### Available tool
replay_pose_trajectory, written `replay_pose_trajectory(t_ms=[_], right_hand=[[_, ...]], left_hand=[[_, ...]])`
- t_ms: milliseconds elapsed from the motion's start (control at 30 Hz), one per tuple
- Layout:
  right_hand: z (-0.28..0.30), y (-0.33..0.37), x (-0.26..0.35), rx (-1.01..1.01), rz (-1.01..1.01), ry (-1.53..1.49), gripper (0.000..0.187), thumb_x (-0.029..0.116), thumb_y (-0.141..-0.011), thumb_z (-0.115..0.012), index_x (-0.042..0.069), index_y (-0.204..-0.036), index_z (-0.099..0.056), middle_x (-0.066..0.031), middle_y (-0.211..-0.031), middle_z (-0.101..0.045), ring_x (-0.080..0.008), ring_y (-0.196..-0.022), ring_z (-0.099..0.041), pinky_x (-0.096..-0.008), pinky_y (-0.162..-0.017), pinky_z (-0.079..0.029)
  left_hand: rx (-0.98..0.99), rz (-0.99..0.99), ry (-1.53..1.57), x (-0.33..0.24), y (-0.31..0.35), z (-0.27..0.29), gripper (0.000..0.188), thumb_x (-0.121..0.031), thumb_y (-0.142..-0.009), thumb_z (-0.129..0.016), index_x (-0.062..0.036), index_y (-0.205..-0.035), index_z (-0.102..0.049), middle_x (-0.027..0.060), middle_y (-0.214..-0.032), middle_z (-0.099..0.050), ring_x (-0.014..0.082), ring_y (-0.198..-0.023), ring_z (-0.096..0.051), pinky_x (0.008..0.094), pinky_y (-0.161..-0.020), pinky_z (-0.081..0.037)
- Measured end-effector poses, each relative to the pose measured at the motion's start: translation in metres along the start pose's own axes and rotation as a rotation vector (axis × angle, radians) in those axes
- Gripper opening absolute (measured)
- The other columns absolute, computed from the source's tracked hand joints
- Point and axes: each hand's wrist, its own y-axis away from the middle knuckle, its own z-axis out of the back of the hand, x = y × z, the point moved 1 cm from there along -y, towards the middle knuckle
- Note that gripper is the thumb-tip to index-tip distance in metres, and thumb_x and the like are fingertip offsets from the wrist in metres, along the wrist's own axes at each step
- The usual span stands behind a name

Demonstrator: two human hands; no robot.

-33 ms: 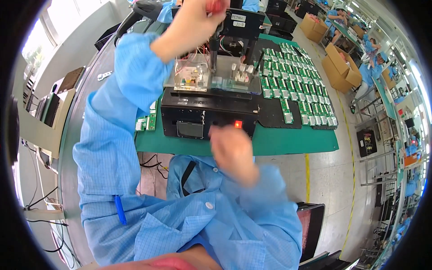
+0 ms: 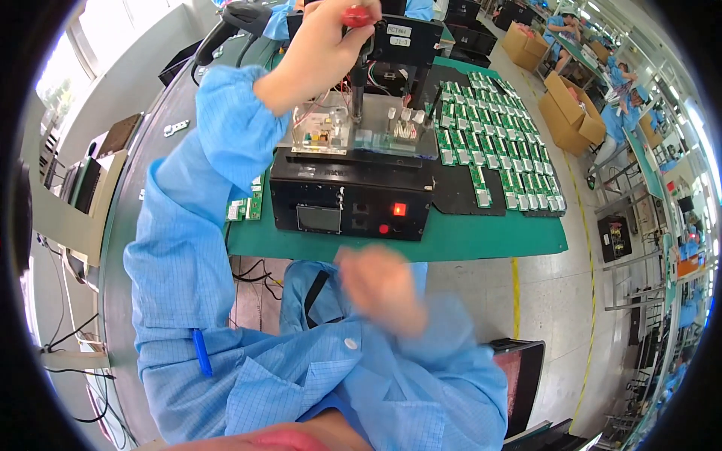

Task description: Testing printed circuit boards by placing them into a test fixture and scanning barcodes.

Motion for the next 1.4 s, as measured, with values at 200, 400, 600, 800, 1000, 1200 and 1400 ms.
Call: replay_pose_trajectory(t_ms=[200, 400, 600, 800, 1000, 1200, 1400], right_hand=[[-0.021, 0.052, 0.039, 0.223, -0.37, -0.401, 0.015, 0.013, -0.086, -0.073, 0.002, -0.096, -0.075, -0.0132, -0.077, -0.072, -0.0281, -0.066, -0.069, -0.0371, -0.06, -0.055], [0.014, 0.011, -0.004, -0.027, -0.089, -0.088, 0.016, 0.003, -0.081, -0.072, 0.0, -0.097, -0.073, -0.0124, -0.086, -0.072, -0.0293, -0.077, -0.069, -0.0352, -0.068, -0.055], [0.066, -0.057, -0.064, -0.265, -0.004, 0.343, 0.039, 0.002, -0.082, -0.069, -0.001, -0.12, -0.065, -0.0145, -0.113, -0.069, -0.0348, -0.108, -0.061, -0.0443, -0.099, -0.046], [0.067, -0.099, -0.093, -0.139, -0.034, 0.422, 0.061, 0.012, -0.085, -0.071, 0.005, -0.142, -0.051, -0.0136, -0.133, -0.062, -0.0351, -0.132, -0.048, -0.0434, -0.109, -0.039], [0.058, -0.111, -0.105, -0.058, 0.011, 0.506, 0.067, 0.022, -0.084, -0.071, 0.004, -0.144, -0.047, -0.012, -0.139, -0.058, -0.0354, -0.136, -0.046, -0.0454, -0.107, -0.039], [0.064, -0.119, -0.106, -0.083, 0.044, 0.374, 0.087, 0.026, -0.078, -0.078, 0.004, -0.152, -0.038, -0.0165, -0.144, -0.053, -0.0378, -0.14, -0.041, -0.0464, -0.113, -0.033], [0.056, -0.119, -0.103, 0.073, 0.019, 0.548, 0.099, 0.033, -0.073, -0.083, 0.002, -0.153, -0.033, -0.0154, -0.147, -0.051, -0.0393, -0.144, -0.034, -0.0506, -0.116, -0.027]], left_hand=[[0.021, -0.059, -0.133, 0.004, 0.011, 0.0, 0.037, 0.01, -0.074, -0.055, -0.0104, -0.105, -0.056, 0.0091, -0.101, -0.059, 0.0309, -0.106, -0.056, 0.0397, -0.094, -0.035], [-0.163, 0.193, -0.176, -0.035, 0.042, 0.011, 0.042, 0.003, -0.08, -0.059, -0.0042, -0.121, -0.061, 0.0129, -0.117, -0.063, 0.0326, -0.107, -0.059, 0.0407, -0.095, -0.046], [0.307, 0.307, 0.066, -0.061, 0.07, -0.007, 0.046, 0.0, -0.076, -0.058, -0.0046, -0.121, -0.062, 0.0128, -0.108, -0.06, 0.0341, -0.099, -0.059, 0.0446, -0.087, -0.047], [0.813, 0.363, -0.017, -0.056, 0.093, -0.021, 0.037, -0.002, -0.081, -0.058, -0.006, -0.116, -0.067, 0.0129, -0.099, -0.059, 0.032, -0.099, -0.063, 0.044, -0.082, -0.053], [0.501, 0.31, 0.109, -0.064, 0.076, -0.014, 0.043, -0.005, -0.081, -0.059, -0.0075, -0.124, -0.062, 0.013, -0.106, -0.059, 0.0349, -0.091, -0.066, 0.0451, -0.082, -0.055], [0.831, 0.408, 0.005, -0.048, 0.067, -0.012, 0.047, -0.009, -0.08, -0.059, -0.0098, -0.127, -0.065, 0.0111, -0.105, -0.063, 0.0321, -0.092, -0.069, 0.0464, -0.077, -0.058], [0.895, 0.378, -0.054, -0.048, 0.062, -0.014, 0.049, -0.011, -0.08, -0.059, -0.0131, -0.129, -0.065, 0.0097, -0.113, -0.068, 0.0305, -0.094, -0.071, 0.0449, -0.077, -0.058]])
